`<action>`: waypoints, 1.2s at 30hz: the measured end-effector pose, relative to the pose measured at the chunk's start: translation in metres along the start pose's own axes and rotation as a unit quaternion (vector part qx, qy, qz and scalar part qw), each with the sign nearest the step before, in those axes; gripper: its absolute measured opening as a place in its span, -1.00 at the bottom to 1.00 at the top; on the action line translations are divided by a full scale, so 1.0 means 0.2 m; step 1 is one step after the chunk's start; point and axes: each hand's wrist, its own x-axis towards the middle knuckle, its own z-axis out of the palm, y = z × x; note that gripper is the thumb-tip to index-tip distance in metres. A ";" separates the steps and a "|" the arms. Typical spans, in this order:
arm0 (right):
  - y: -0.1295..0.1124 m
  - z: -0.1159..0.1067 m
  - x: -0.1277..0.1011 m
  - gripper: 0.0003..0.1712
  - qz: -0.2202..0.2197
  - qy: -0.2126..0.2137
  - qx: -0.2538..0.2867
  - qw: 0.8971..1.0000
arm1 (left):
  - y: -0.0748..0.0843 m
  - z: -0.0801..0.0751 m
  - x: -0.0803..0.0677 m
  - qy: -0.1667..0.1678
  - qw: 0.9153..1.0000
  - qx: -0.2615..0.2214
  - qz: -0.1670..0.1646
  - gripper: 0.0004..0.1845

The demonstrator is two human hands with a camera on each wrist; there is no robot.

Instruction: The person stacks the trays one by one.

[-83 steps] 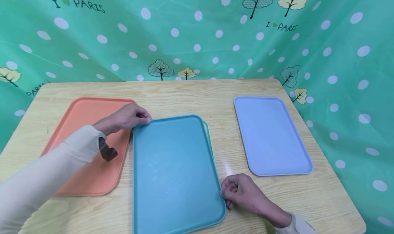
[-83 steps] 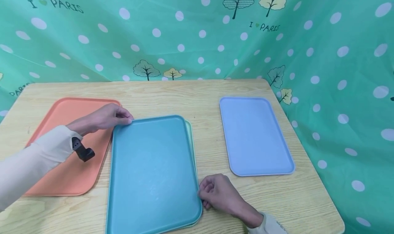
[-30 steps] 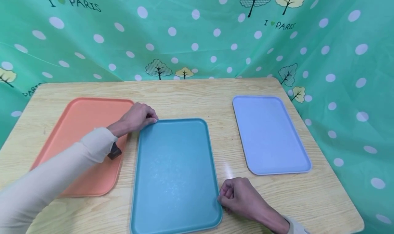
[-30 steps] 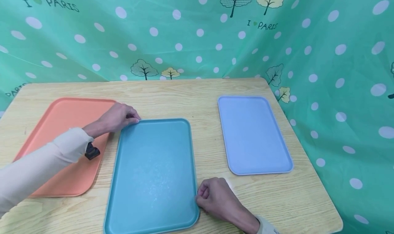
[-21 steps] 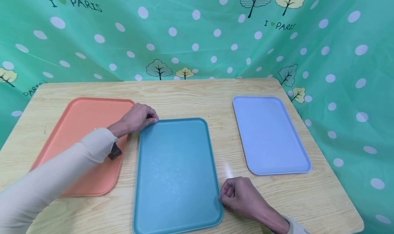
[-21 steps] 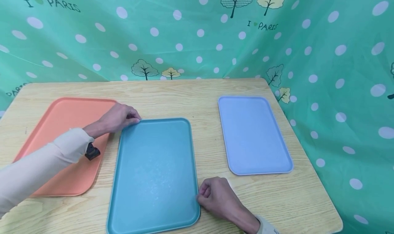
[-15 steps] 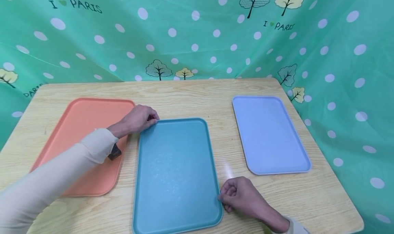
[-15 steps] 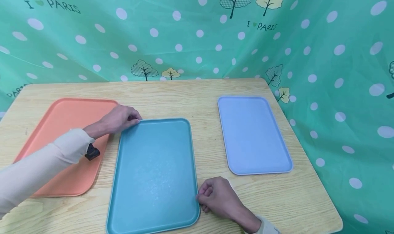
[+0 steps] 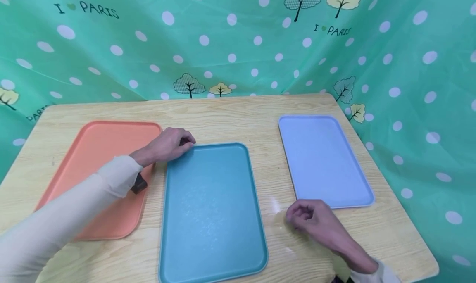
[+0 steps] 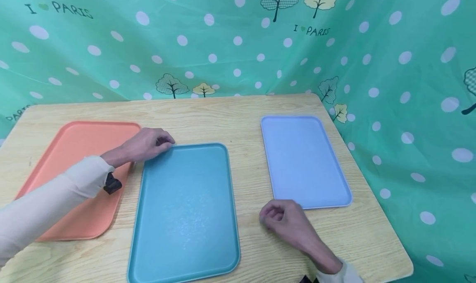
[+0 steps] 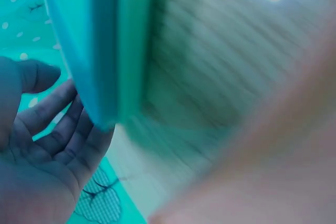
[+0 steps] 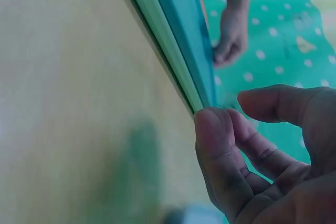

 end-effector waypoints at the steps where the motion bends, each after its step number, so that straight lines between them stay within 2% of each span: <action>1: 0.00 -0.03 0.00 -0.87 0.002 0.013 0.001 1.000 | 0.02 0.00 0.01 0.003 1.000 -0.006 -0.002 -0.77; 6: -0.01 -0.19 0.03 -0.82 0.020 0.068 -0.002 0.997 | 0.13 -0.02 0.08 0.009 1.000 -0.030 -0.001 -0.74; 11: -0.01 -0.31 0.08 -0.80 0.034 0.119 -0.062 0.990 | 0.25 0.00 0.15 0.005 0.999 -0.049 0.002 -0.73; 18: 0.06 -0.51 0.16 -0.65 0.038 0.191 -0.132 0.972 | 0.46 0.07 0.30 -0.002 0.994 -0.106 -0.010 -0.72; 24: 0.14 -0.68 0.20 -0.57 0.046 0.238 -0.184 0.953 | 0.61 0.12 0.43 -0.015 0.991 -0.132 -0.016 -0.75; 27: 0.18 -0.75 0.22 -0.56 0.050 0.252 -0.198 0.946 | 0.65 0.14 0.49 -0.025 0.989 -0.141 -0.034 -0.75; 31: 0.24 -0.82 0.26 -0.57 0.057 0.259 -0.190 0.945 | 0.68 0.16 0.55 -0.045 0.983 -0.165 -0.066 -0.76; 36: 0.29 -0.88 0.28 -0.55 0.085 0.247 -0.164 0.951 | 0.70 0.19 0.62 -0.085 0.971 -0.191 -0.112 -0.50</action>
